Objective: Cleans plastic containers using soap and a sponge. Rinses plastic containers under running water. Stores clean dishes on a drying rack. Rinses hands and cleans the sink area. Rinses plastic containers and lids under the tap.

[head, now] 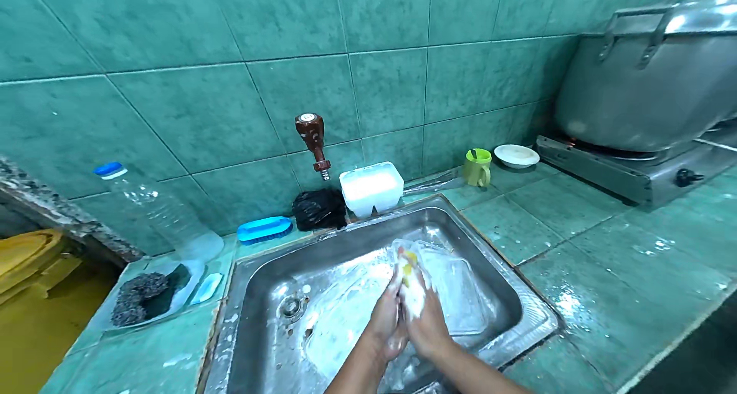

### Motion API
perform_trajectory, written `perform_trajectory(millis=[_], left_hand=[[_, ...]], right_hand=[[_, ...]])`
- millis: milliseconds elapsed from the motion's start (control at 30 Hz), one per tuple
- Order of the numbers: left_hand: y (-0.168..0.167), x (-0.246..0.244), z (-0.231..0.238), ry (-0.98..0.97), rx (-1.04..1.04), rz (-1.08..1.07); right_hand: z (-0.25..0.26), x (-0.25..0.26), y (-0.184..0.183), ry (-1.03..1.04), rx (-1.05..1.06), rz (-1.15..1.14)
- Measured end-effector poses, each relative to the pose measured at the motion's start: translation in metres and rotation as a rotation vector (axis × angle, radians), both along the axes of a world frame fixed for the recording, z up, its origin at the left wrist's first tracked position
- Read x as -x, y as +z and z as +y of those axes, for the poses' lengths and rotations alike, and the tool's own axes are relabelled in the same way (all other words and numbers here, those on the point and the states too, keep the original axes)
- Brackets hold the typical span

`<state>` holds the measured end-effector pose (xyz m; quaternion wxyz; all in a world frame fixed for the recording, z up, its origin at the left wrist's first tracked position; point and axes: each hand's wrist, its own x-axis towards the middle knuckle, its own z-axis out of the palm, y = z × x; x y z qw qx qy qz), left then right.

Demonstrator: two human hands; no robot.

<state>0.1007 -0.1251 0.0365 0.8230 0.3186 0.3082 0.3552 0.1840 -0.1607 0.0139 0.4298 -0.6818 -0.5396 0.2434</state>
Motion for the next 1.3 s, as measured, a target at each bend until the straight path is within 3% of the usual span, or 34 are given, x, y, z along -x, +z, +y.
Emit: perform_trajectory(millis=[133,300,467,600,667,833,900,967,1033,1067,1200,1300], left_hand=[[-0.001,0.01,-0.015,-0.045,0.064,0.005],[-0.004,0.018,-0.005,0.13,0.057,0.034],[0.0,0.025,-0.017,0.021,-0.069,0.28],[0.004,0.026,-0.01,0.144,-0.042,0.355],[0.005,0.028,-0.011,0.133,-0.077,0.385],[0.002,0.053,0.006,-0.054,-0.291,0.423],[-0.005,0.062,0.019,0.002,-0.359,0.443],[-0.012,0.066,0.028,0.122,-0.379,0.56],[-0.014,0.062,0.027,0.189,-0.299,0.693],[-0.012,0.061,0.024,0.17,-0.204,0.663],[0.005,0.06,0.015,0.207,0.158,0.166],[0.009,0.061,0.011,0.387,0.151,-0.035]], right_hand=[[0.024,-0.014,0.015,0.032,0.139,-0.097],[0.013,0.012,0.015,0.144,0.126,-0.153],[0.031,-0.002,0.022,0.04,0.314,-0.119],[0.015,0.018,0.003,0.067,0.089,-0.142],[0.015,0.013,-0.004,0.04,0.089,-0.12],[0.042,-0.034,-0.005,-0.088,0.061,0.439],[0.039,-0.046,0.005,-0.094,0.053,0.685],[0.036,-0.049,0.016,-0.091,0.02,0.76],[0.029,-0.041,0.024,-0.039,-0.116,0.62],[0.025,-0.035,0.024,0.007,-0.232,0.476],[0.013,-0.016,0.018,0.277,-0.603,-0.166],[0.004,-0.003,0.005,0.458,-0.737,-0.416]])
